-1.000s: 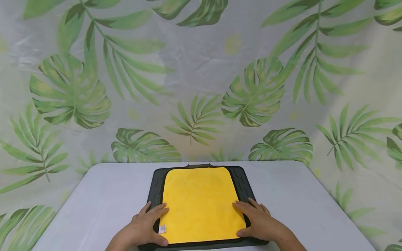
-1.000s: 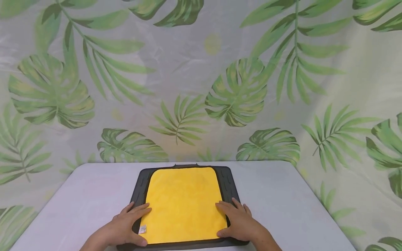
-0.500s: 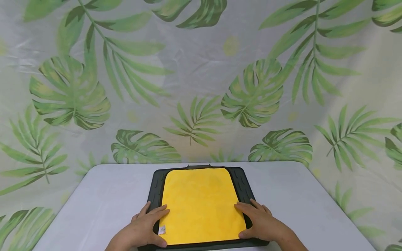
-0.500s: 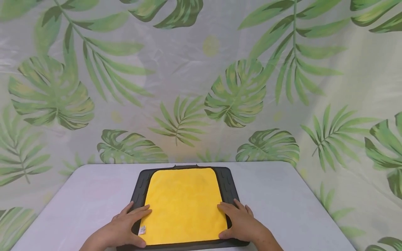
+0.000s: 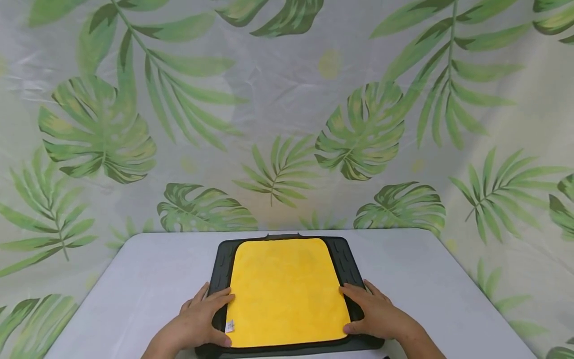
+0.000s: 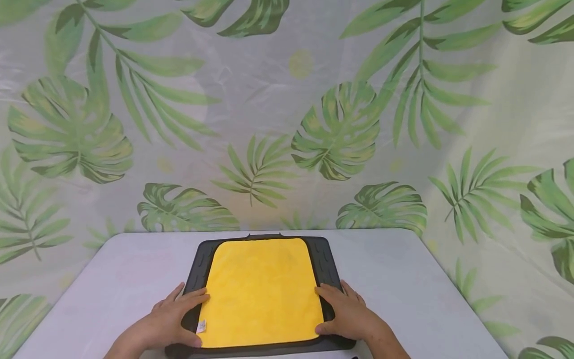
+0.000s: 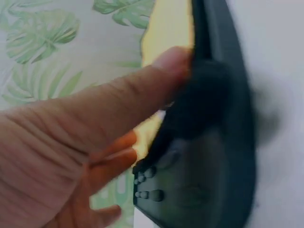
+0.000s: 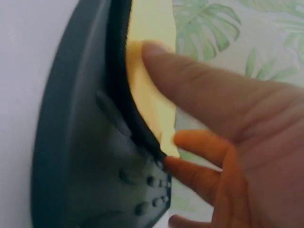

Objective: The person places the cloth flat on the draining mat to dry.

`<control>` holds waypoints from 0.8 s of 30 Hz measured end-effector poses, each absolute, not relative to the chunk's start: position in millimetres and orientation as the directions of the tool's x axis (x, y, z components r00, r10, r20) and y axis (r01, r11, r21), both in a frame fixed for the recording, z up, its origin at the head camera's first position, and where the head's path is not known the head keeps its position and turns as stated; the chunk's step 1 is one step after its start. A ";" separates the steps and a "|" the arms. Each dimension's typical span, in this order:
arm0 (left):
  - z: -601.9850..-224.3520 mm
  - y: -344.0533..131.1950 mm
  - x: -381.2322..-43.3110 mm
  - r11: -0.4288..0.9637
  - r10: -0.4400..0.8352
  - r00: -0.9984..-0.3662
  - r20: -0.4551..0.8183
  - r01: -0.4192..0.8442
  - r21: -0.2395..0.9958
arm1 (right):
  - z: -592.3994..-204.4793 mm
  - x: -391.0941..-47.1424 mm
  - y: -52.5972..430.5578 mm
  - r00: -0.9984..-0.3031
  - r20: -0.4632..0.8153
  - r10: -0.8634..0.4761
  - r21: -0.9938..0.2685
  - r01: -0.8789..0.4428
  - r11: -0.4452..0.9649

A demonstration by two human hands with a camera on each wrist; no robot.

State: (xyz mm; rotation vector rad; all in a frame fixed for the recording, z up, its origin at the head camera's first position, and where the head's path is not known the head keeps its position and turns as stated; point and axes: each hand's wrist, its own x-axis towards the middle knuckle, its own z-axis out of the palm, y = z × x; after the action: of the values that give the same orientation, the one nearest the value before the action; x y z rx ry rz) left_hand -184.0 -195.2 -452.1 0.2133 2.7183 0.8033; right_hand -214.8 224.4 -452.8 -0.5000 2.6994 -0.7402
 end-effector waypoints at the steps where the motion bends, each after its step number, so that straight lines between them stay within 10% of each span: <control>1: -452.9 -194.8 -184.5 0.834 0.225 -0.948 -0.225 0.067 0.548 | -453.3 -214.4 223.3 -0.890 -0.188 -0.416 -0.542 -0.260 0.799; 24: -445.4 -212.2 -184.7 0.874 0.160 -0.944 -0.289 0.000 0.486 | -448.2 -222.7 227.6 -0.895 -0.229 -0.382 -0.504 -0.226 0.833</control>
State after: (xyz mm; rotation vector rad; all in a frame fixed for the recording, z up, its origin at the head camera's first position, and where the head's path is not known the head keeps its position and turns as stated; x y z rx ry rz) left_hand -184.7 -212.2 -445.4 0.1194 2.7231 0.7056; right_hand -222.7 227.6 -448.2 -0.4597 2.6924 -0.6833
